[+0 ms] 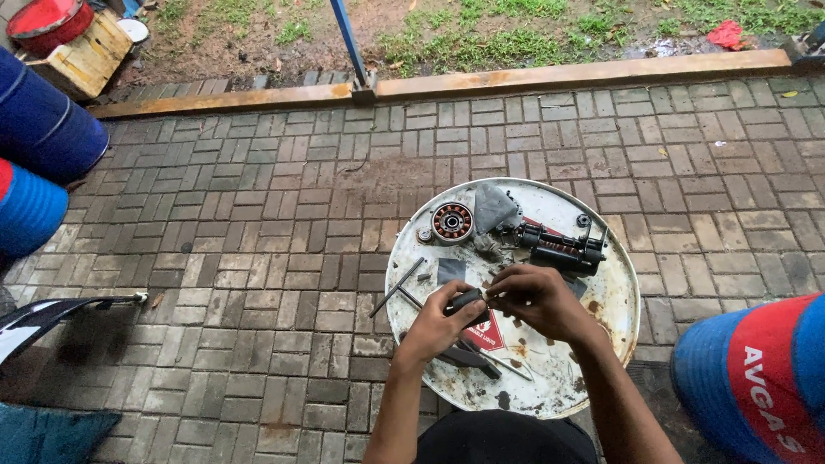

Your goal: Cleaning an ignition coil with a cloth and then inspecting and attaching a wire lead.

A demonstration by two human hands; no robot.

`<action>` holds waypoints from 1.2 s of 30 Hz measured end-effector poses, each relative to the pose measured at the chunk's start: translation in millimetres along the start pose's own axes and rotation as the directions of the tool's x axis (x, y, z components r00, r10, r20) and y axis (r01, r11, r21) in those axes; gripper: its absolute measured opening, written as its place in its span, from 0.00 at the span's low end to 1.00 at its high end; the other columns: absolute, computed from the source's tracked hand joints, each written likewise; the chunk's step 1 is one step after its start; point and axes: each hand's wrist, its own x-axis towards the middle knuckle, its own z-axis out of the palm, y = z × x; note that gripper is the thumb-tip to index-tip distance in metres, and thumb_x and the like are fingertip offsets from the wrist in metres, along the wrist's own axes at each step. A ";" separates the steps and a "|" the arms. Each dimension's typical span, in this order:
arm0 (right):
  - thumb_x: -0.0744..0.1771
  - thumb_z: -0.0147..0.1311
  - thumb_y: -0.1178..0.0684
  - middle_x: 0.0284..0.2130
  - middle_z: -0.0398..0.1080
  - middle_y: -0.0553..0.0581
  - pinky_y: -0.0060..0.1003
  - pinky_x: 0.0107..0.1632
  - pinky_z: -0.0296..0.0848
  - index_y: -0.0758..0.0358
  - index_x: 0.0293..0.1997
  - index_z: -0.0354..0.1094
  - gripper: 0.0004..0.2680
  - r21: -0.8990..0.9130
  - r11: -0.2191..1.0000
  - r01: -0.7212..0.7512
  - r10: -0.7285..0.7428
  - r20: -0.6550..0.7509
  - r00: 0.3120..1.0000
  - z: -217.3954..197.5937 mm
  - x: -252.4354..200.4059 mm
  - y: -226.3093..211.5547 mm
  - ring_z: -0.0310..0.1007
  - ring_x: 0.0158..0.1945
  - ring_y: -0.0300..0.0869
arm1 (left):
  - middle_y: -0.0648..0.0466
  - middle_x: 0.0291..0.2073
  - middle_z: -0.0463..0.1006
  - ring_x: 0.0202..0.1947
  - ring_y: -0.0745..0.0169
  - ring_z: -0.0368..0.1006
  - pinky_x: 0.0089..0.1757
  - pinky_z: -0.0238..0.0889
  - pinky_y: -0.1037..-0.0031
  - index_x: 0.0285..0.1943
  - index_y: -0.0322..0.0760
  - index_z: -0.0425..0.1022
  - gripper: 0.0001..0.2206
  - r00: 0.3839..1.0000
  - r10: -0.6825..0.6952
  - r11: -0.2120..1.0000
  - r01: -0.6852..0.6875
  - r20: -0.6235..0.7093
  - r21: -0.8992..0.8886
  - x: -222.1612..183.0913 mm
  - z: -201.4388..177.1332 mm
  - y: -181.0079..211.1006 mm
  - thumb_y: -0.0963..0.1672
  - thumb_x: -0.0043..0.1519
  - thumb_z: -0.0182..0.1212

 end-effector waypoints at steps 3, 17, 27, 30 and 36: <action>0.61 0.62 0.66 0.42 0.76 0.70 0.46 0.38 0.85 0.71 0.42 0.79 0.08 0.019 1.000 0.001 0.000 -0.013 1.000 2.5 -1.2 3.0 0.83 0.39 0.56 | 0.42 0.34 0.73 0.29 0.59 0.74 0.29 0.75 0.72 0.57 0.35 0.73 0.18 1.000 0.024 0.999 -0.024 0.006 0.026 1.8 -2.4 0.7 0.52 0.68 0.64; 0.63 0.60 0.65 0.42 0.75 0.68 0.45 0.40 0.86 0.69 0.41 0.79 0.06 0.027 0.995 0.094 -0.094 -0.015 0.995 4.7 1.6 14.2 0.82 0.44 0.56 | 0.44 0.31 0.72 0.24 0.62 0.74 0.26 0.72 0.73 0.56 0.33 0.74 0.18 0.999 0.020 0.999 -0.019 -0.033 0.026 3.3 -0.6 2.3 0.51 0.68 0.64; 0.62 0.60 0.65 0.41 0.74 0.69 0.48 0.41 0.85 0.71 0.45 0.79 0.09 0.155 0.982 0.112 -0.110 -0.021 0.994 3.8 2.0 11.0 0.81 0.43 0.56 | 0.46 0.29 0.70 0.20 0.65 0.70 0.20 0.66 0.77 0.55 0.34 0.73 0.17 0.999 0.030 1.000 -0.030 -0.014 -0.008 2.0 2.6 8.5 0.51 0.69 0.62; 0.62 0.60 0.66 0.43 0.72 0.68 0.50 0.42 0.84 0.71 0.45 0.79 0.09 0.132 0.985 0.114 -0.111 -0.028 0.993 3.2 1.7 12.3 0.80 0.44 0.55 | 0.45 0.30 0.70 0.21 0.64 0.71 0.20 0.68 0.75 0.56 0.32 0.72 0.18 0.998 0.056 0.998 -0.056 0.013 -0.006 4.0 1.7 2.5 0.51 0.70 0.61; 0.61 0.62 0.66 0.42 0.72 0.69 0.50 0.42 0.84 0.72 0.40 0.81 0.07 0.119 0.989 0.082 -0.076 -0.057 0.996 6.5 2.9 5.1 0.80 0.44 0.55 | 0.45 0.31 0.70 0.22 0.64 0.72 0.23 0.70 0.76 0.56 0.33 0.72 0.18 0.998 0.060 0.998 -0.060 0.002 -0.001 7.0 -0.2 -3.7 0.51 0.69 0.62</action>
